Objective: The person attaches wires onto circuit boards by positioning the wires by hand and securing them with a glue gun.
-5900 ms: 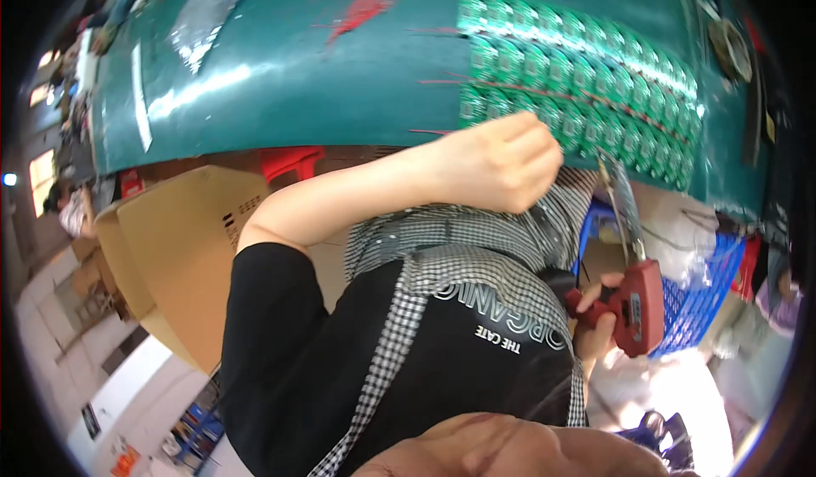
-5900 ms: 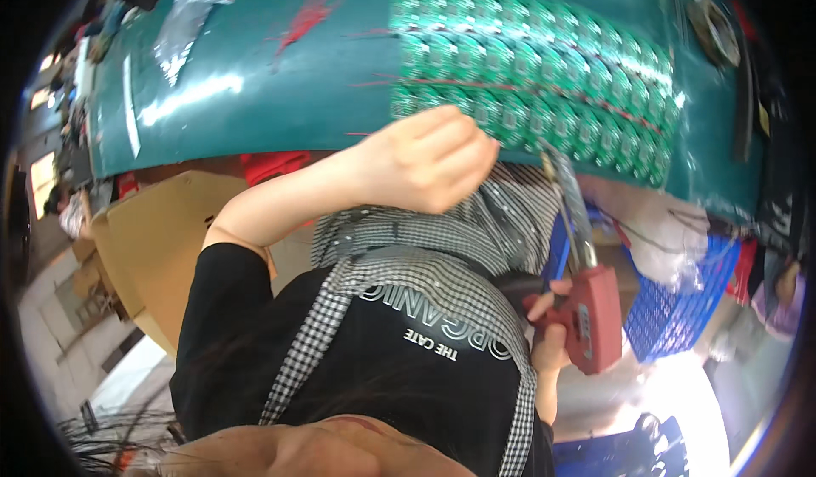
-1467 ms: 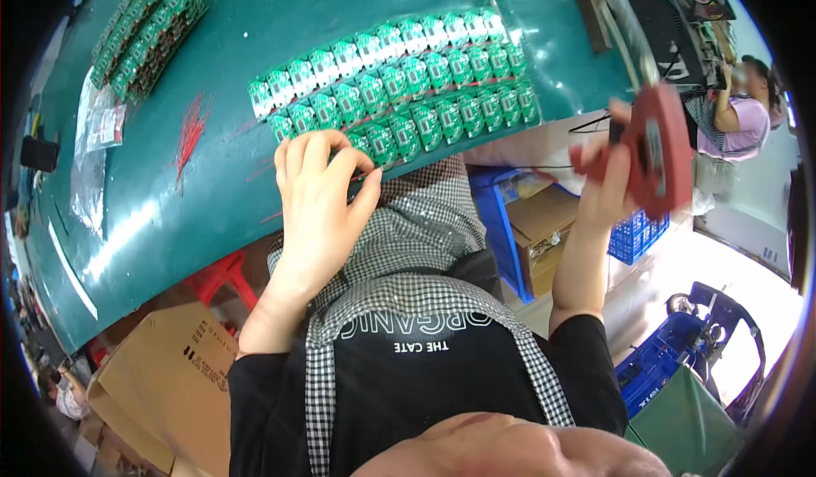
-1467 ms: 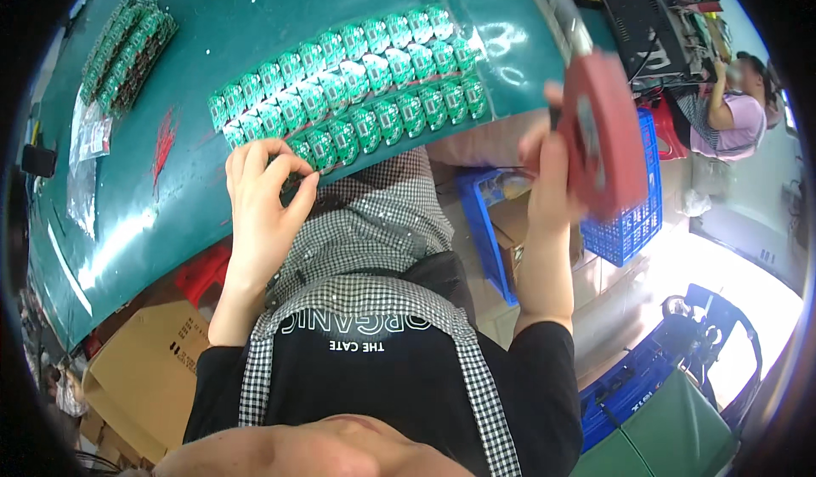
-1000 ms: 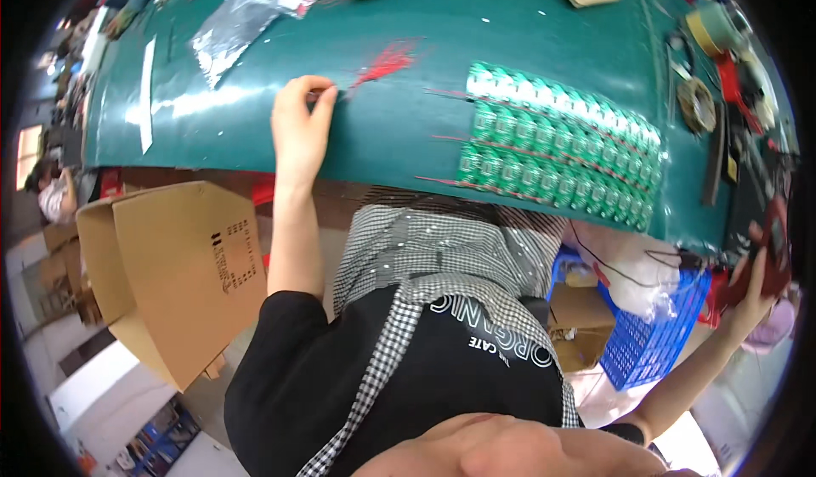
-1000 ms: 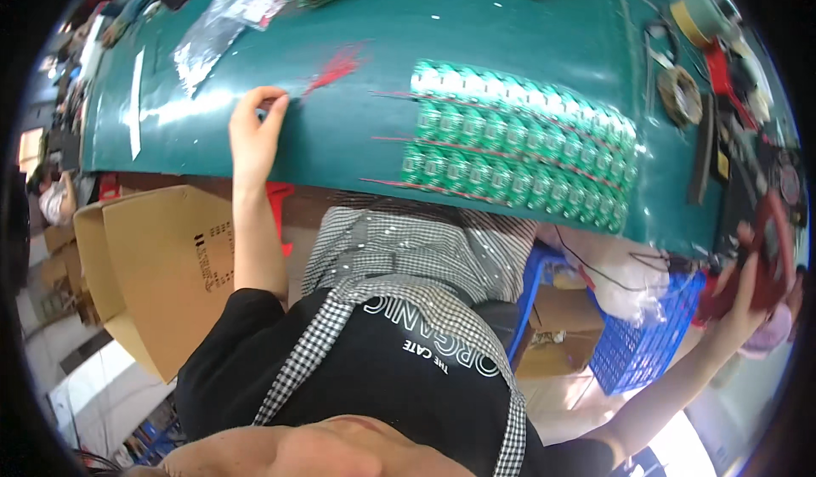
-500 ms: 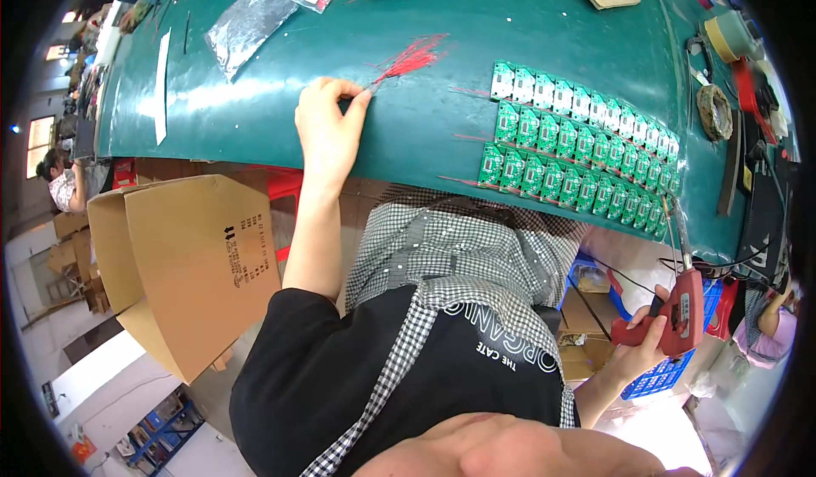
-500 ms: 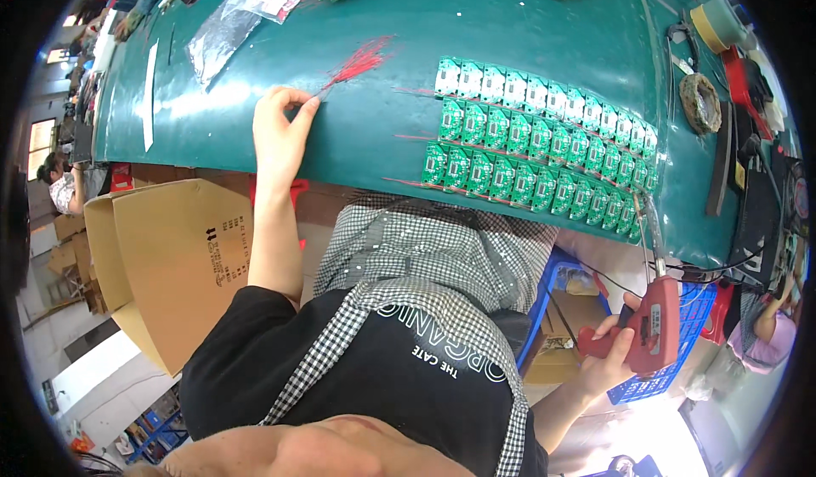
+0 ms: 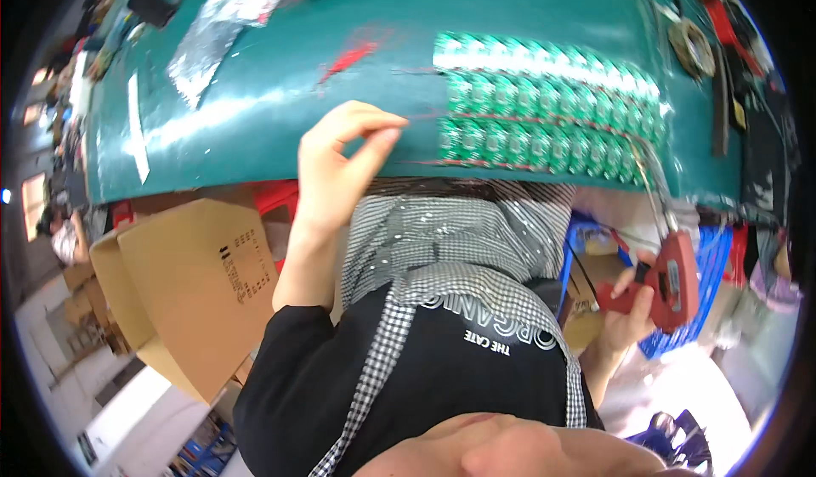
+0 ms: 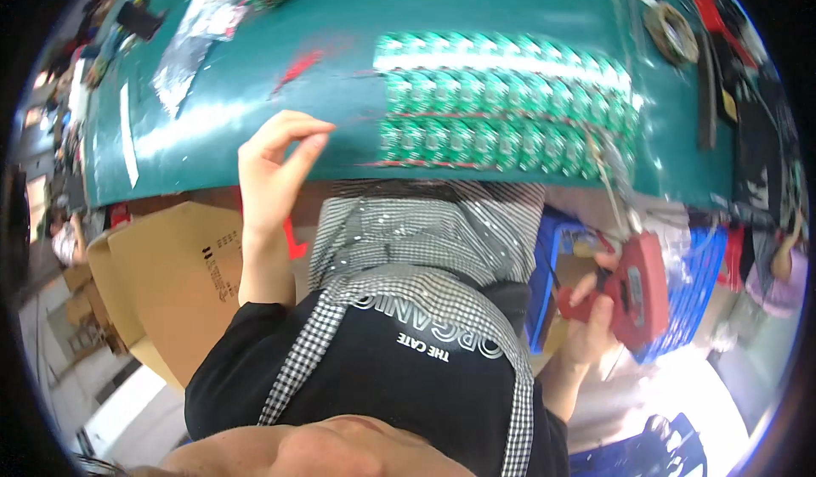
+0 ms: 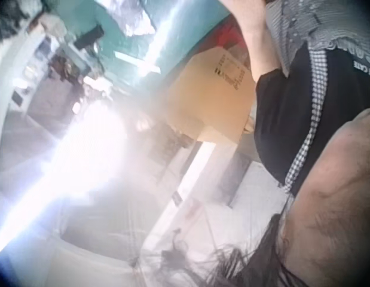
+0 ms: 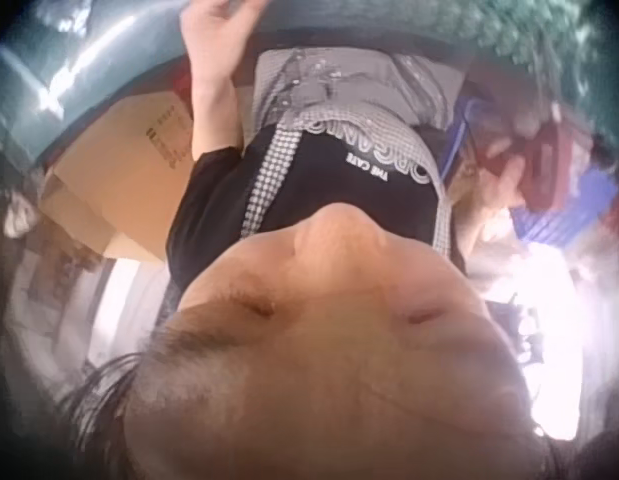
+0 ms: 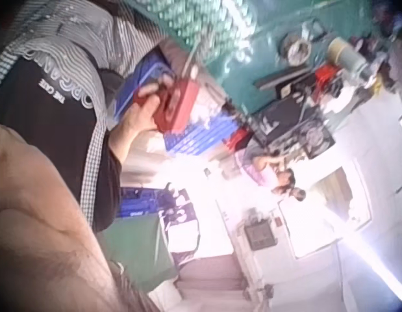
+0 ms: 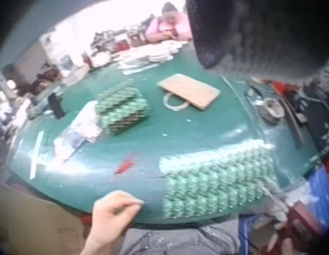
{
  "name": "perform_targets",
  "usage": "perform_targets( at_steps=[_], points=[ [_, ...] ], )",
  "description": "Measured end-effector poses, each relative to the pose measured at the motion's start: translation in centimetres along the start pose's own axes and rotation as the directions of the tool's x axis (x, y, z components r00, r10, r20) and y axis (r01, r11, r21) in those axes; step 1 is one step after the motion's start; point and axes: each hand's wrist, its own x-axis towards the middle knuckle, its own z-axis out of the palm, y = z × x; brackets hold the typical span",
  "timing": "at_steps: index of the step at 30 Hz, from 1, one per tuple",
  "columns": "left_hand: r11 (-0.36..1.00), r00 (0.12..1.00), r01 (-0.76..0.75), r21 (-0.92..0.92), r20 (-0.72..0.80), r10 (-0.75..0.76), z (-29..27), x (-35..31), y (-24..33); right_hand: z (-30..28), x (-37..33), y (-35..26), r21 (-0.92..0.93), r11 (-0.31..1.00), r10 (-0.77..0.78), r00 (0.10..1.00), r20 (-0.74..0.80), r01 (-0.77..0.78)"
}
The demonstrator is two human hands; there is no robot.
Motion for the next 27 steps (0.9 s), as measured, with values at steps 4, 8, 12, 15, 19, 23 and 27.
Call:
perform_targets(
  at_steps=[4, 8, 12, 15, 19, 23, 27],
  points=[
    [0.863, 0.9, -0.433, 0.26, 0.172, 0.4, 5.5, 0.3, 2.4, 1.3, -0.4, -0.1, 0.036, 0.996, 0.075, 0.995, 0.068, -0.078],
    [0.696, 0.721, -0.686, 0.213, 0.324, 0.612, 8.2, 1.3, 1.9, 0.3, -2.2, 0.0, -0.027, 0.99, 0.143, 0.986, 0.081, -0.142],
    [0.585, 0.637, -0.769, 0.257, 0.376, 0.673, 9.3, 1.6, 1.3, 0.0, -3.4, -0.1, -0.029, 0.979, 0.202, 0.977, 0.07, -0.2],
    [0.524, 0.59, -0.807, 0.273, 0.412, 0.694, 9.8, 1.7, 1.6, -0.5, -4.2, 0.1, -0.036, 0.943, 0.333, 0.94, 0.079, -0.331],
    [0.447, 0.541, -0.84, 0.307, 0.403, 0.738, 10.7, 2.0, 1.8, -0.9, -4.6, 0.3, -0.047, 0.923, 0.384, 0.916, 0.113, -0.381],
    [0.454, 0.547, -0.837, 0.306, 0.449, 0.706, 11.0, 2.2, 1.8, -0.9, -4.7, 0.6, -0.032, 0.91, 0.413, 0.897, 0.155, -0.414],
    [0.47, 0.585, -0.811, 0.35, 0.451, 0.674, 10.8, 2.1, 1.6, -0.8, -4.4, 0.4, -0.055, 0.907, 0.422, 0.891, 0.167, -0.418]
  ],
)
